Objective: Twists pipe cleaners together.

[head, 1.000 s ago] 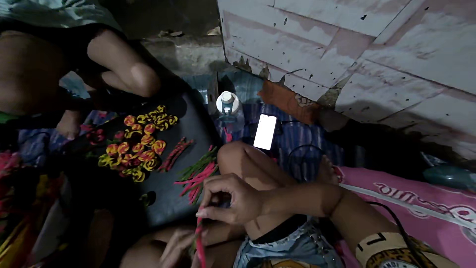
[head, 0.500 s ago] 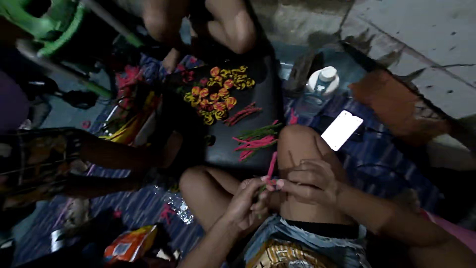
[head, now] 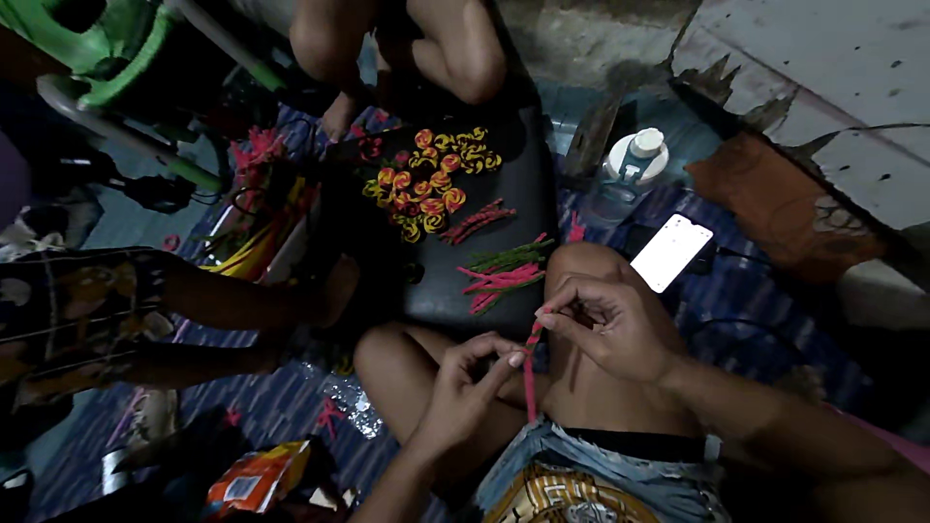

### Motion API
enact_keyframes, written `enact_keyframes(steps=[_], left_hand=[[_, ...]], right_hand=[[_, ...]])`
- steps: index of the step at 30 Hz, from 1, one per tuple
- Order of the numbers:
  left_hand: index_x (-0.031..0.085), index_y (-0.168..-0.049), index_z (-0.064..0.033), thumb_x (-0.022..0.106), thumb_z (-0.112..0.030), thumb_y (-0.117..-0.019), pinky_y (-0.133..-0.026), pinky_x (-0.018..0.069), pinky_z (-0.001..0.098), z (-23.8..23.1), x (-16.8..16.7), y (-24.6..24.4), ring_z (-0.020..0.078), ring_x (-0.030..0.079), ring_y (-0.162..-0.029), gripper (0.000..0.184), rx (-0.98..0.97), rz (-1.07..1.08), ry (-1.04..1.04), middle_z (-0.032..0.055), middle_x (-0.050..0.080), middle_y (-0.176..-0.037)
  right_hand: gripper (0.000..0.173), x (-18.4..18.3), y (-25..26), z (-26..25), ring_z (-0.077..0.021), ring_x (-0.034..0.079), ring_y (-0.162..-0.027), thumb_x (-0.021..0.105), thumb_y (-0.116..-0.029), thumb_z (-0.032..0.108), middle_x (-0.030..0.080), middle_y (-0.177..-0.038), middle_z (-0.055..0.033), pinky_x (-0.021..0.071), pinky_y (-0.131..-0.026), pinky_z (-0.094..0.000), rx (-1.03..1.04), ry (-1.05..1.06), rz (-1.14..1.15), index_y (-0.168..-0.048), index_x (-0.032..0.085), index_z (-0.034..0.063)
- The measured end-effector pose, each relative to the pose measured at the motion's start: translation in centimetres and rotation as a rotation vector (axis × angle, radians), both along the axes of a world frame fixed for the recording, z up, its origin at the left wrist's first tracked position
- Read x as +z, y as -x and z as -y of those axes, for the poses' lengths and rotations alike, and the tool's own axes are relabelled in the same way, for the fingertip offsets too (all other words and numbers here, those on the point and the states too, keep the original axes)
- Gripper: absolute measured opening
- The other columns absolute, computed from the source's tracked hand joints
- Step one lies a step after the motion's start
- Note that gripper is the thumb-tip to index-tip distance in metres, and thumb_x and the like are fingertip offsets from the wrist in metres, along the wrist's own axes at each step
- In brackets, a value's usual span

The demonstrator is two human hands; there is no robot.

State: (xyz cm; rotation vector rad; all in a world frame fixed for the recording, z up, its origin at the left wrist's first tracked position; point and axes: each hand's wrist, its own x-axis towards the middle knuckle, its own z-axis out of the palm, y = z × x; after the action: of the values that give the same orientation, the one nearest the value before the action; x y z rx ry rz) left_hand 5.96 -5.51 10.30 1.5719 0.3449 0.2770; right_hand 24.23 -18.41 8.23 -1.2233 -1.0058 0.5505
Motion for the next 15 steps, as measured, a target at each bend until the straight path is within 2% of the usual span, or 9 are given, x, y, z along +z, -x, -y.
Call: enact_keyframes(steps=[1, 3, 4, 5, 7, 9, 11, 13, 15], left_hand=[[0.075, -0.097, -0.0171, 0.061, -0.022, -0.1017, -0.057, 0.0434, 0.0065, -0.2, 0.3, 0.0, -0.0123, 0.053, -0.064, 0.015, -0.046, -0.061, 0.236, -0.0166, 0.067, -0.081], [0.075, -0.09, -0.0238, 0.064, -0.03, -0.0988, -0.045, 0.0401, 0.0073, -0.5, 0.5, -0.1, -0.0105, 0.049, -0.051, 0.015, -0.166, -0.18, 0.703, -0.0175, 0.061, -0.07], [0.074, -0.089, -0.0236, 0.066, -0.031, -0.0973, -0.043, 0.0405, 0.0083, -0.4, 0.4, -0.1, -0.0092, 0.049, -0.049, 0.014, -0.207, -0.196, 0.851, -0.0167, 0.06, -0.068], [0.075, -0.09, -0.0234, 0.067, -0.031, -0.097, -0.042, 0.0406, 0.0082, -0.1, 0.2, -0.1, -0.0094, 0.048, -0.047, 0.013, -0.209, -0.178, 0.879, -0.017, 0.058, -0.066], [0.076, -0.103, -0.0231, 0.064, -0.031, -0.0999, -0.05, 0.0408, 0.0055, 0.5, 0.0, 0.1, -0.0131, 0.05, -0.057, 0.015, -0.115, -0.035, 0.576, -0.0196, 0.064, -0.075], [0.073, -0.116, -0.0178, 0.059, -0.023, -0.1034, -0.072, 0.0492, 0.0065, 0.5, -0.7, 0.2, -0.013, 0.06, -0.083, 0.02, -0.037, 0.131, 0.027, -0.0162, 0.07, -0.101], [0.07, -0.114, -0.0054, 0.063, -0.014, -0.0988, -0.07, 0.0486, 0.0072, 0.6, -0.9, 0.0, -0.0091, 0.057, -0.081, 0.019, 0.01, 0.221, -0.291, -0.0047, 0.067, -0.097], [0.072, -0.113, -0.0052, 0.069, -0.016, -0.0966, -0.069, 0.0492, 0.0077, 0.9, -1.0, -0.1, -0.0081, 0.058, -0.079, 0.02, 0.033, 0.232, -0.293, -0.0038, 0.067, -0.094], [0.076, -0.109, -0.0162, 0.064, -0.025, -0.1002, -0.066, 0.0503, 0.0083, 1.3, -1.0, -0.2, -0.0101, 0.06, -0.076, 0.017, 0.102, 0.191, -0.084, -0.012, 0.071, -0.092]], right_hand=[[0.012, -0.2, -0.2, 0.0, 0.0107, 0.054, -0.076, 0.069, -0.0954, 0.012, 0.066, -0.088, 0.0054, 0.0452, -0.067, -0.0052, 0.029, -0.048, 0.002, -0.095, 0.07, 0.0], [0.012, -0.5, -0.5, -0.2, 0.0102, 0.056, -0.083, 0.067, -0.0988, 0.014, 0.066, -0.094, 0.0058, 0.0474, -0.073, -0.0056, 0.073, -0.142, 0.031, -0.099, 0.067, 0.0026], [0.012, -0.7, -0.5, -0.3, 0.0099, 0.056, -0.084, 0.066, -0.0995, 0.015, 0.066, -0.095, 0.0055, 0.0479, -0.074, -0.0059, 0.07, -0.164, 0.038, -0.099, 0.067, 0.0029], [0.012, -0.8, -0.4, -0.3, 0.0096, 0.056, -0.083, 0.066, -0.0991, 0.014, 0.066, -0.094, 0.0053, 0.048, -0.073, -0.0061, 0.052, -0.161, 0.036, -0.099, 0.068, 0.0025], [0.011, -0.6, -0.2, -0.3, 0.0104, 0.055, -0.078, 0.067, -0.0967, 0.012, 0.065, -0.09, 0.0064, 0.0466, -0.069, -0.0059, 0.004, -0.101, 0.005, -0.096, 0.069, 0.0012], [0.011, -0.3, -0.1, -0.1, 0.0111, 0.052, -0.073, 0.068, -0.0938, 0.012, 0.064, -0.084, 0.008, 0.0442, -0.064, -0.0054, -0.031, -0.032, -0.032, -0.091, 0.068, 0.0016], [0.01, -0.1, 0.0, 0.0, 0.0119, 0.05, -0.07, 0.069, -0.0925, 0.012, 0.063, -0.081, 0.0093, 0.041, -0.061, -0.0049, -0.044, -0.004, -0.055, -0.089, 0.068, 0.0023], [0.009, 0.1, 0.1, 0.0, 0.0123, 0.049, -0.069, 0.069, -0.0931, 0.012, 0.062, -0.081, 0.0102, 0.0401, -0.06, -0.0047, -0.045, -0.011, -0.079, -0.09, 0.068, 0.003], [0.01, 0.2, 0.1, 0.0, 0.0122, 0.051, -0.072, 0.068, -0.0943, 0.012, 0.063, -0.083, 0.0093, 0.0421, -0.062, -0.0045, -0.052, -0.05, -0.051, -0.092, 0.068, 0.0025]])
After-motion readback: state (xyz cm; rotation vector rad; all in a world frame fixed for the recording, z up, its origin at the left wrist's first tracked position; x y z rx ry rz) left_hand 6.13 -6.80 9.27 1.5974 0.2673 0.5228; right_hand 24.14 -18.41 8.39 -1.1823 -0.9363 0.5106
